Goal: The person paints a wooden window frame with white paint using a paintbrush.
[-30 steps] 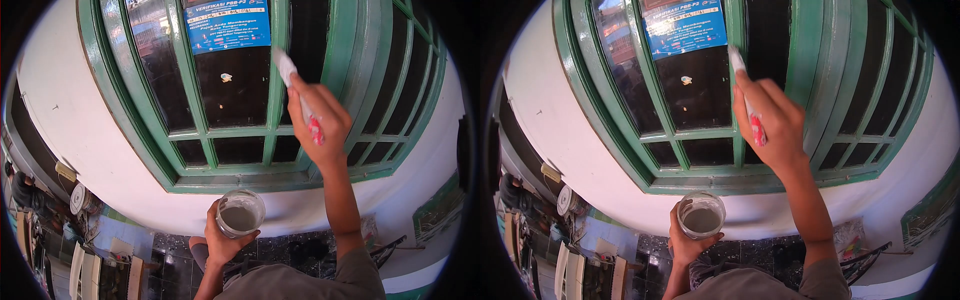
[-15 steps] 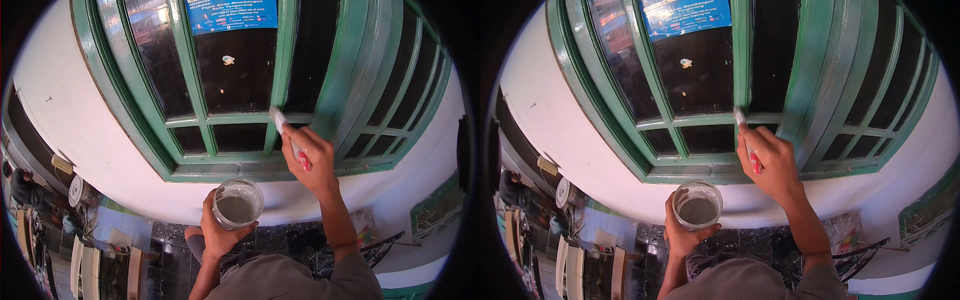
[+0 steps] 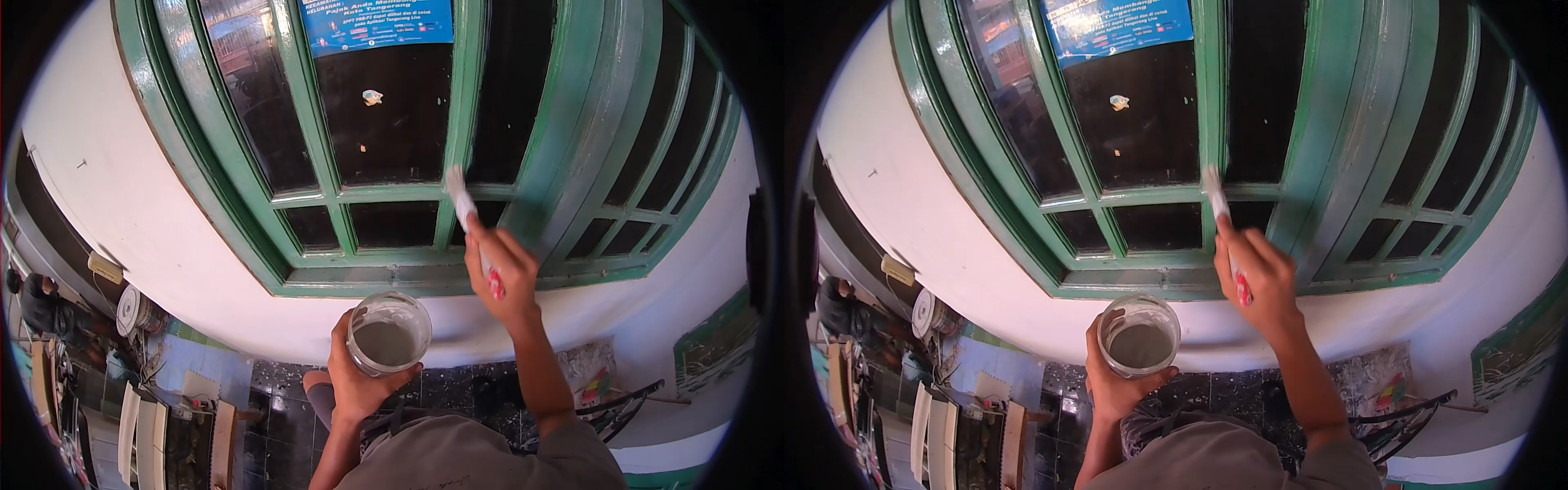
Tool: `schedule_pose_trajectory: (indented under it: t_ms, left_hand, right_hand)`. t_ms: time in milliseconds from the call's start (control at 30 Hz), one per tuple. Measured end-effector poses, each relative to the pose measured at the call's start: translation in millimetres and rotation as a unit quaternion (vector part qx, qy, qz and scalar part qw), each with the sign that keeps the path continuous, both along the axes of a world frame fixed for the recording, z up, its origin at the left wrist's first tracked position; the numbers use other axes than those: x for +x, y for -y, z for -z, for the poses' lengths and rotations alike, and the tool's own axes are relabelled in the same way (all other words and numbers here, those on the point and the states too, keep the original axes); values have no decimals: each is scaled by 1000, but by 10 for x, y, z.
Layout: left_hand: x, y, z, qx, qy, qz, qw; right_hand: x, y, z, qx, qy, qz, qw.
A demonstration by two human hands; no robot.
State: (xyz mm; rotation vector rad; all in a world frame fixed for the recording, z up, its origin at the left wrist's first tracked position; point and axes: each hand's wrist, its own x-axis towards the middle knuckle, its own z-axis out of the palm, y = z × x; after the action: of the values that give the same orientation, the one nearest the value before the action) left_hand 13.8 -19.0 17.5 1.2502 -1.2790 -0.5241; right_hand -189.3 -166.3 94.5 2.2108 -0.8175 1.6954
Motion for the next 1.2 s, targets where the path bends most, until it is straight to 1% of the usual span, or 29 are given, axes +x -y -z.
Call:
schedule_pose_trajectory:
  t_ms: [67, 133, 267, 367, 467, 567, 700, 733, 833, 933, 1067, 1167, 1200]
  left_hand:
    - [-7, 14, -23, 3, 22, -7, 1000]
    - [-29, 16, -30, 7, 26, 0, 1000]
    - [-74, 40, -34, 19, 16, 25, 999]
    - [-107, 46, -31, 11, 16, 36, 999]
    - [-139, 30, -61, 7, 16, 41, 999]
    - [-147, 20, -55, 6, 24, 34, 999]
    - [-125, 19, -25, 8, 27, 33, 999]
    - [-120, 20, -30, 9, 28, 33, 999]
    - [-132, 12, -32, 13, 32, 33, 999]
    - [-135, 17, -31, 10, 32, 36, 999]
    - [-140, 21, 11, 8, 26, 44, 999]
    - [-158, 22, -13, 4, 23, 47, 999]
    - [-165, 11, -23, 2, 20, 48, 999]
  right_hand:
    - [-25, -58, 157, 38, -10, -7, 999]
    - [-68, -78, 112, 33, -6, -9, 999]
    - [-171, -42, -198, 8, 20, -19, 1000]
    - [-227, 105, -490, -66, 33, -14, 997]
    - [-283, 185, -702, -70, 62, -24, 995]
    - [-226, 249, -675, -80, 96, -63, 990]
    - [-179, 222, -273, -19, 64, -69, 995]
    - [-170, 208, -167, 5, 71, -65, 995]
    - [-228, 142, -49, 46, 58, -60, 995]
    - [-356, 75, -99, 90, 68, -94, 989]
    - [-407, 153, -347, 49, 126, -116, 984]
    - [-377, 281, -560, -1, 120, -110, 987]
    - [-369, 338, -516, 21, 123, -112, 986]
